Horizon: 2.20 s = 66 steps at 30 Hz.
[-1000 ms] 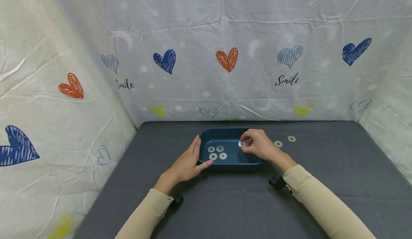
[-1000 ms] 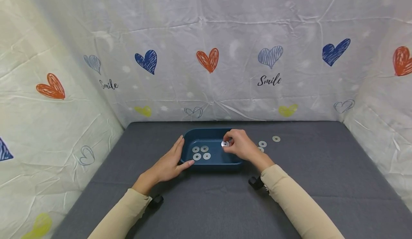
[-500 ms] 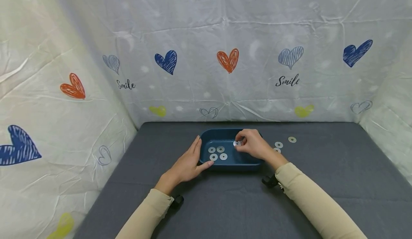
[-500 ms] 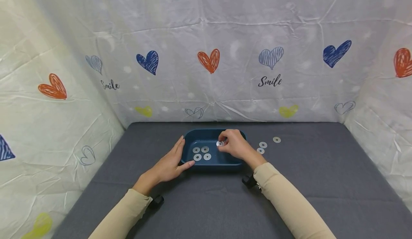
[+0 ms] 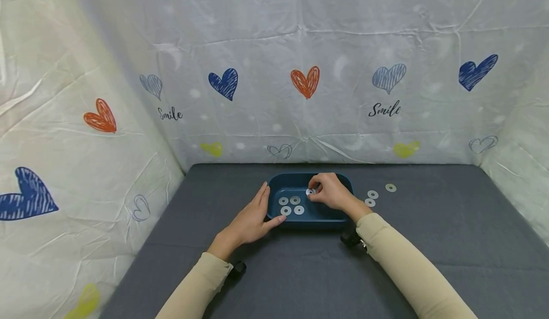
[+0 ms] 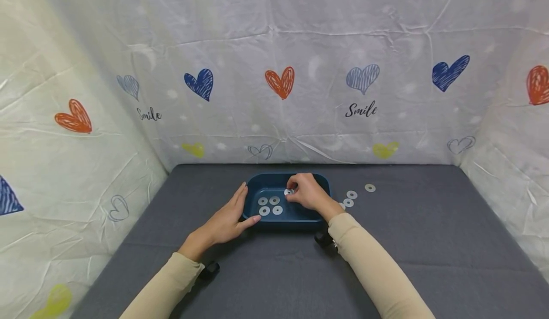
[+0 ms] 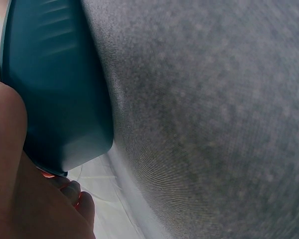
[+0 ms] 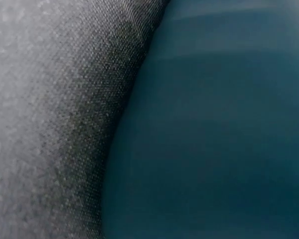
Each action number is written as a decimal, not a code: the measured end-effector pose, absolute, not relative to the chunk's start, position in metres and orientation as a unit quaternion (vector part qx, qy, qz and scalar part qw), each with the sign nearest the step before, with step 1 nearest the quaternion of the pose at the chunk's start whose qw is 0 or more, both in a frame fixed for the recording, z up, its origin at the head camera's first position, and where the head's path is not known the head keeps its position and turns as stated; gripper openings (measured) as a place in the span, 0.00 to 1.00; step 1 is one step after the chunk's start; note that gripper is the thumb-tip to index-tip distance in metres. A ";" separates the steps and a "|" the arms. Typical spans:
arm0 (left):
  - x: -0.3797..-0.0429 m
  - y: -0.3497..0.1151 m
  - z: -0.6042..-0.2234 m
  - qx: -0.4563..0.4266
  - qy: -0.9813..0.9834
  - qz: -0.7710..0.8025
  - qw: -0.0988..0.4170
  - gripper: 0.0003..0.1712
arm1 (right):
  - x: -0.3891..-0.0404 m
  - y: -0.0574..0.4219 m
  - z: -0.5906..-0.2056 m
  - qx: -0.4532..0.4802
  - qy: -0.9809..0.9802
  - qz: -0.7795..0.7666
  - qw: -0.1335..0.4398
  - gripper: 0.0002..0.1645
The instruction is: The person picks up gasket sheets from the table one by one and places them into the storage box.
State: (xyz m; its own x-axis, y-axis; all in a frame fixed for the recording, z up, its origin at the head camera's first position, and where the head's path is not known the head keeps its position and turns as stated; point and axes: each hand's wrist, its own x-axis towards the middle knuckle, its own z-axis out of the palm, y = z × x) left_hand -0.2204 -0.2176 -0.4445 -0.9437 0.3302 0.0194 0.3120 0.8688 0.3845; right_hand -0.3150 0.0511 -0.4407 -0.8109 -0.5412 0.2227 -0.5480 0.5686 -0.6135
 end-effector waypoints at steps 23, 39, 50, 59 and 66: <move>-0.219 -0.217 -0.442 0.159 0.970 0.181 0.030 0.62 | -0.328 0.032 -0.450 0.347 -0.889 0.296 -0.041 0.17; -0.221 -0.218 -0.441 0.165 0.968 0.186 0.026 0.61 | -0.292 0.071 -0.419 0.354 -0.893 0.273 -0.049 0.28; -0.221 -0.218 -0.443 0.174 0.966 0.192 0.021 0.61 | -0.271 0.121 -0.409 0.380 -0.874 0.303 -0.004 0.22; -0.221 -0.218 -0.443 0.176 0.965 0.192 0.020 0.62 | -0.260 0.151 -0.408 0.369 -0.867 0.335 0.025 0.18; -0.221 -0.217 -0.442 0.179 0.964 0.194 0.019 0.61 | -0.262 0.177 -0.418 0.337 -0.875 0.347 0.019 0.19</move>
